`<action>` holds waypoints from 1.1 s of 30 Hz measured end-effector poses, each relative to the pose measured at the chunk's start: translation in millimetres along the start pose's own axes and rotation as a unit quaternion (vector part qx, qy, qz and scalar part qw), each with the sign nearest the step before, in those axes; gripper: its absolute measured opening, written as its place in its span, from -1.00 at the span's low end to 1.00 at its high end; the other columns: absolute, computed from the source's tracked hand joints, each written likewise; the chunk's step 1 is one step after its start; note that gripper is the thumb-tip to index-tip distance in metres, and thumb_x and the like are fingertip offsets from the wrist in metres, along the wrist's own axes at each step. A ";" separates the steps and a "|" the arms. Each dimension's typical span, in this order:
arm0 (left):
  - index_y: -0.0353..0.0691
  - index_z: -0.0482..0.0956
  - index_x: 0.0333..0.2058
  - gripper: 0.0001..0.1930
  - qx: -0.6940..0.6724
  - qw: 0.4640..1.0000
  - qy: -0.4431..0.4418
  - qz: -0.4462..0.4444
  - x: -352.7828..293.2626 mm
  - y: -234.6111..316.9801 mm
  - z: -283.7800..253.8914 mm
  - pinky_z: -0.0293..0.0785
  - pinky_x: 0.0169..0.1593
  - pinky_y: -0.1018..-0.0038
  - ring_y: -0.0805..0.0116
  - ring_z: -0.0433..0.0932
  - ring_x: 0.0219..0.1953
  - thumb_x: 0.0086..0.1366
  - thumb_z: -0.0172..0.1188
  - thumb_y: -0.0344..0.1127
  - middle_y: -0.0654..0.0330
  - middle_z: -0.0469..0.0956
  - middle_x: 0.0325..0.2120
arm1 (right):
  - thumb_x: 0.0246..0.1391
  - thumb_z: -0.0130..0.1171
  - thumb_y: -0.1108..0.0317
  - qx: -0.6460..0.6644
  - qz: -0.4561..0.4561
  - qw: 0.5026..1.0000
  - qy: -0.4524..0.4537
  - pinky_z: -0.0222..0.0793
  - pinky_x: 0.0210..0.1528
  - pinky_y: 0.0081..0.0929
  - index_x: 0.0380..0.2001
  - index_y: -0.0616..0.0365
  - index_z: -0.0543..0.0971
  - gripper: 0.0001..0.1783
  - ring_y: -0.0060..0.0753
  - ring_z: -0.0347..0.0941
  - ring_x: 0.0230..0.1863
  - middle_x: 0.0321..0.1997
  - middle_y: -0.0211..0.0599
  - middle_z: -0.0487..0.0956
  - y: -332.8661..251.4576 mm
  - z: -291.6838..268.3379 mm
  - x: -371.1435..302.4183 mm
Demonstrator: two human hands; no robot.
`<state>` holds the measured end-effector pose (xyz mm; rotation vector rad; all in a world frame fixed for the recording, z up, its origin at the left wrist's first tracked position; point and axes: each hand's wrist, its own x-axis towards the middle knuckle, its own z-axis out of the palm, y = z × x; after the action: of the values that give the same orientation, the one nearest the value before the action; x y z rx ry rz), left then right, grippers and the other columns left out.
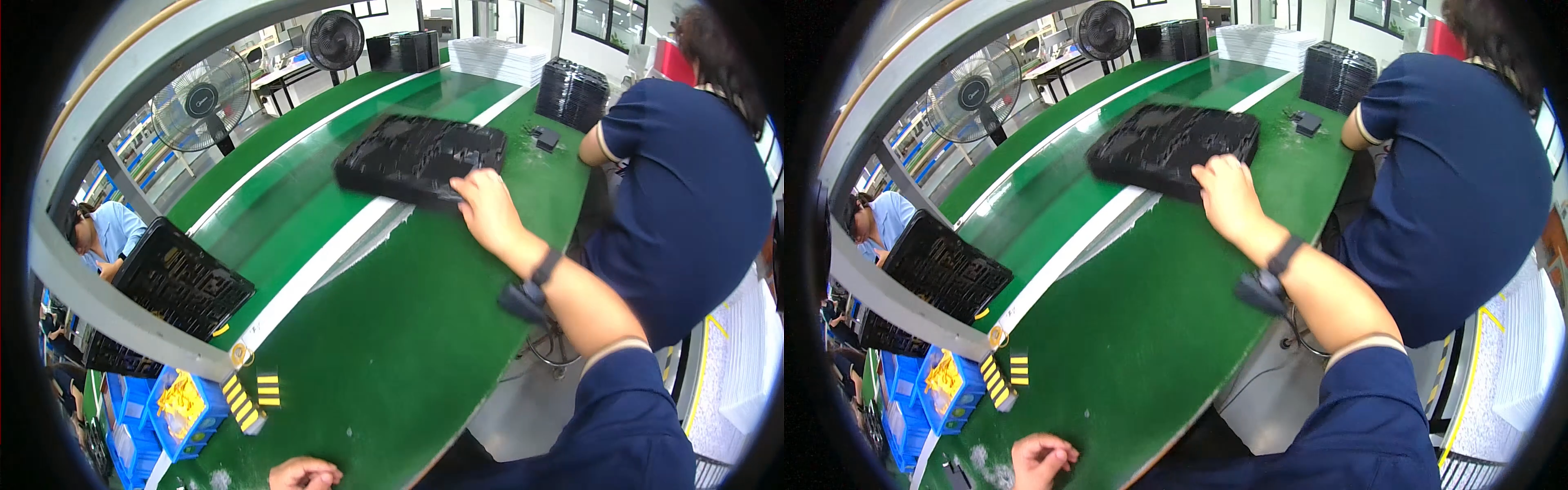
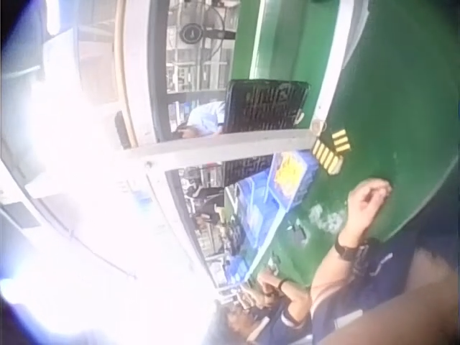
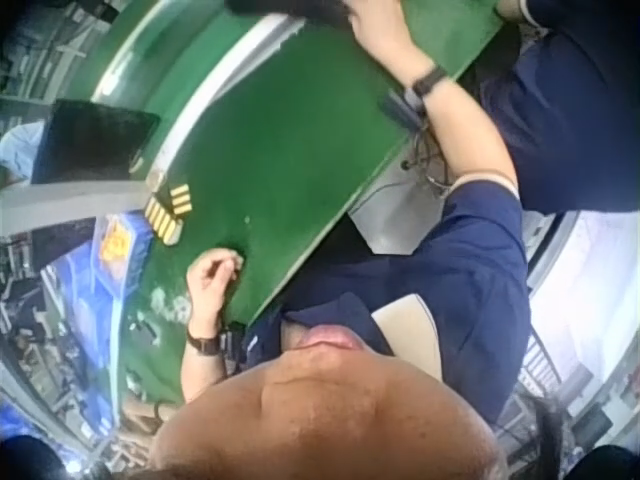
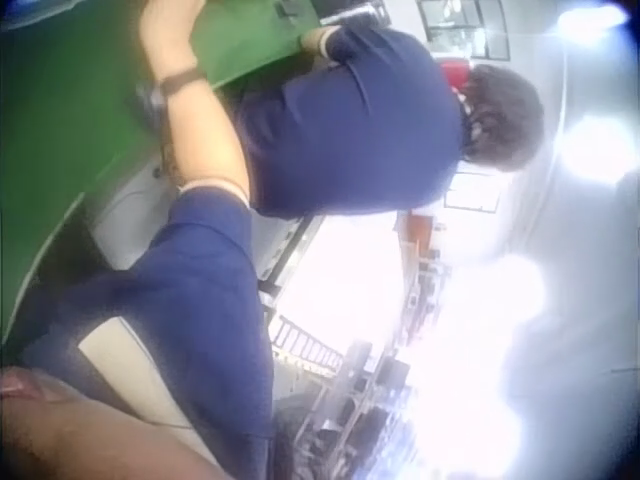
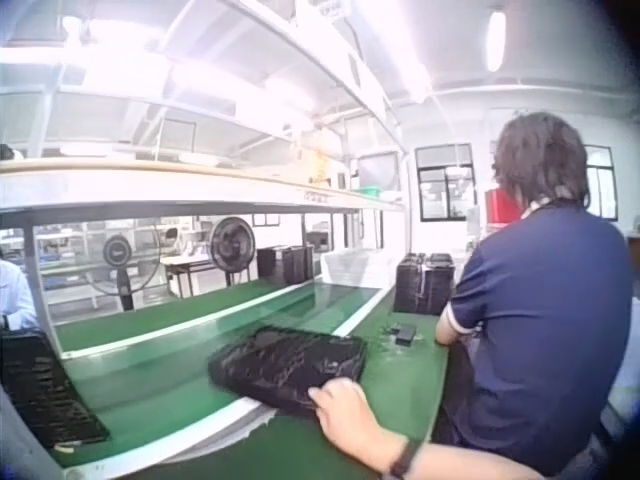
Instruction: Applying adhesive strips or yellow tape to black plastic housings for electronic components on a production line.
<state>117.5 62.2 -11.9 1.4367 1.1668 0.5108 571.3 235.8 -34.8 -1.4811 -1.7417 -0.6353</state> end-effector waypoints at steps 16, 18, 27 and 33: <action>-0.35 0.13 0.18 -0.28 -0.312 0.949 -0.020 0.036 2.8 29.0 22.6 0.25 0.14 0.41 0.34 0.35 0.04 0.13 0.26 -0.23 0.09 0.38 0.01 | -0.53 0.32 0.56 0.140 0.030 0.990 -0.013 0.33 -0.06 -0.19 -0.38 0.09 0.59 -0.57 -0.19 0.36 -0.23 -0.38 -0.38 0.44 -179.7 -192.5 -219.9; -0.32 0.15 0.17 -0.28 -0.289 0.951 -0.028 0.106 -15.1 42.5 26.7 0.26 0.13 0.42 0.35 0.37 0.02 0.07 0.28 -0.33 0.12 0.39 -0.02 | -0.52 0.31 0.58 0.154 0.031 0.987 -0.019 0.32 -0.01 -0.12 -0.38 0.10 0.57 -0.57 -0.18 0.36 -0.23 -0.37 -0.36 0.44 -187.9 -190.1 -232.8; -0.33 0.32 0.03 -0.35 -0.354 0.900 0.224 0.117 -140.9 5.2 -17.7 0.47 -0.07 0.35 0.25 0.51 -0.17 -0.05 0.30 -0.23 0.10 0.50 -0.18 | -0.22 0.26 0.50 0.194 -0.125 0.972 0.048 0.21 0.14 0.16 -0.24 0.06 0.49 -0.63 -0.02 0.26 0.04 -0.11 -0.16 0.39 -246.6 -196.2 -197.7; -0.30 0.44 -0.08 -0.52 -0.406 0.779 0.438 0.191 -227.2 -48.0 -103.8 0.49 -0.10 0.36 0.25 0.53 -0.20 0.07 0.16 -0.12 0.04 0.51 -0.19 | -0.21 0.32 0.30 0.640 -0.110 0.743 -0.163 0.33 -0.02 -0.26 -0.23 0.33 0.55 -0.56 -0.08 0.45 -0.11 -0.15 -0.08 0.54 -308.0 -198.9 -78.7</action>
<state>-79.8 -90.2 38.6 0.6078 1.0793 1.8667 319.7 -28.8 50.5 -0.3758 -1.8990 0.7311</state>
